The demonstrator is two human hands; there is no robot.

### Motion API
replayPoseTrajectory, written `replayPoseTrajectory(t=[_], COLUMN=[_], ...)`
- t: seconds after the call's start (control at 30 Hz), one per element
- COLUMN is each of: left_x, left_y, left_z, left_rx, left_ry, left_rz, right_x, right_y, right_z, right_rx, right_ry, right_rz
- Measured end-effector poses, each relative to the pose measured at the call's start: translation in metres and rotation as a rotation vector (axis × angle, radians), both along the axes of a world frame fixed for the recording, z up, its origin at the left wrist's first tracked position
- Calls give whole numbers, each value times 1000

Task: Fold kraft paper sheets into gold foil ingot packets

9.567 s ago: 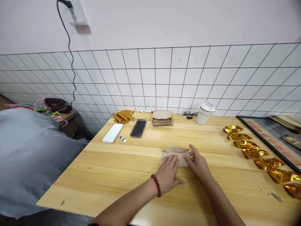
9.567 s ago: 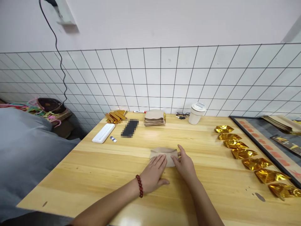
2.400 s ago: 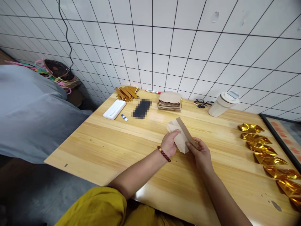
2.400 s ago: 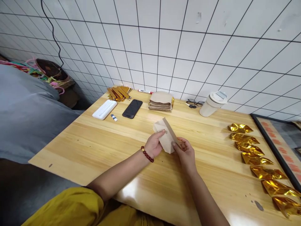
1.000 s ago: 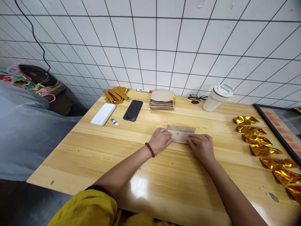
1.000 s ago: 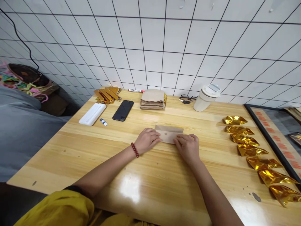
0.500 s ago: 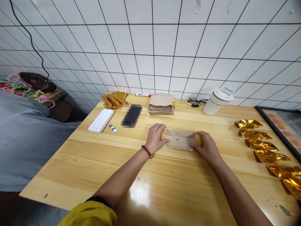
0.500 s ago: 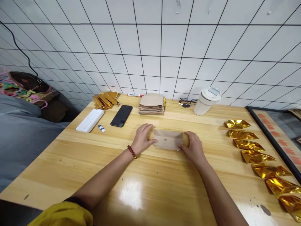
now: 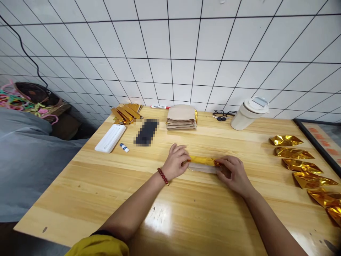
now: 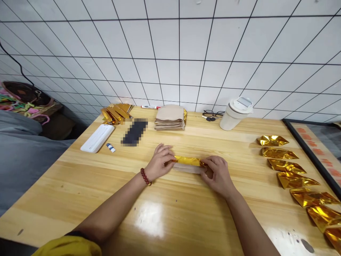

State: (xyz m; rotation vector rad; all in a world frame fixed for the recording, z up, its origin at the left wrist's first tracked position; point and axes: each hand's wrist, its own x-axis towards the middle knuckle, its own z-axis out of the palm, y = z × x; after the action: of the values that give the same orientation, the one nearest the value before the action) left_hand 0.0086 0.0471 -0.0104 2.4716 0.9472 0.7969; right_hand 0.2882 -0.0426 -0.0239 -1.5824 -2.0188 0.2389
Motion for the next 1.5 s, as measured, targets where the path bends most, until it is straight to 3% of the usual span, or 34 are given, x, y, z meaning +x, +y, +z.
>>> replayPoseTrajectory(t=[0.23,0.4,0.57,0.67,0.77,0.9,1.03,1.1,1.2,1.3,1.5], left_x=[6,10,9,8,7,16,45,59,62,45,20], left_y=[-3,1,3,5,5,-15,-49,-58,-54,-41,-34], left_z=[3,-1,-5,-7,-3,16,28,29,28,23,3], left_rx=[42,-8,-130,-265,-592,-914,-1147,-1173,-1232,-1319,-1420], left_ry=[93,105,26,-184,-538,-1081,-1273,-1349,-1409,-1405,-1320], left_rz=[23,98,70,56,76,171,14,52,132,151,64], right_x=[-4,-2,-4,-9,-22,-53,-96,-114,-122,-111,-97], right_y=[8,10,14,15,11,5,1,-2,-9,-13,-10], right_z=[-10,-19,-18,-10,5,27,33,27,13,2,-1], right_rx=[49,64,64,-11,-123,-73,13,11,-81,-117,246], right_ry=[-5,13,159,379,703,1032,1282,1325,1283,1089,413], right_rz=[-129,-174,-167,-145,-152,-248,-323,-324,-242,-143,77])
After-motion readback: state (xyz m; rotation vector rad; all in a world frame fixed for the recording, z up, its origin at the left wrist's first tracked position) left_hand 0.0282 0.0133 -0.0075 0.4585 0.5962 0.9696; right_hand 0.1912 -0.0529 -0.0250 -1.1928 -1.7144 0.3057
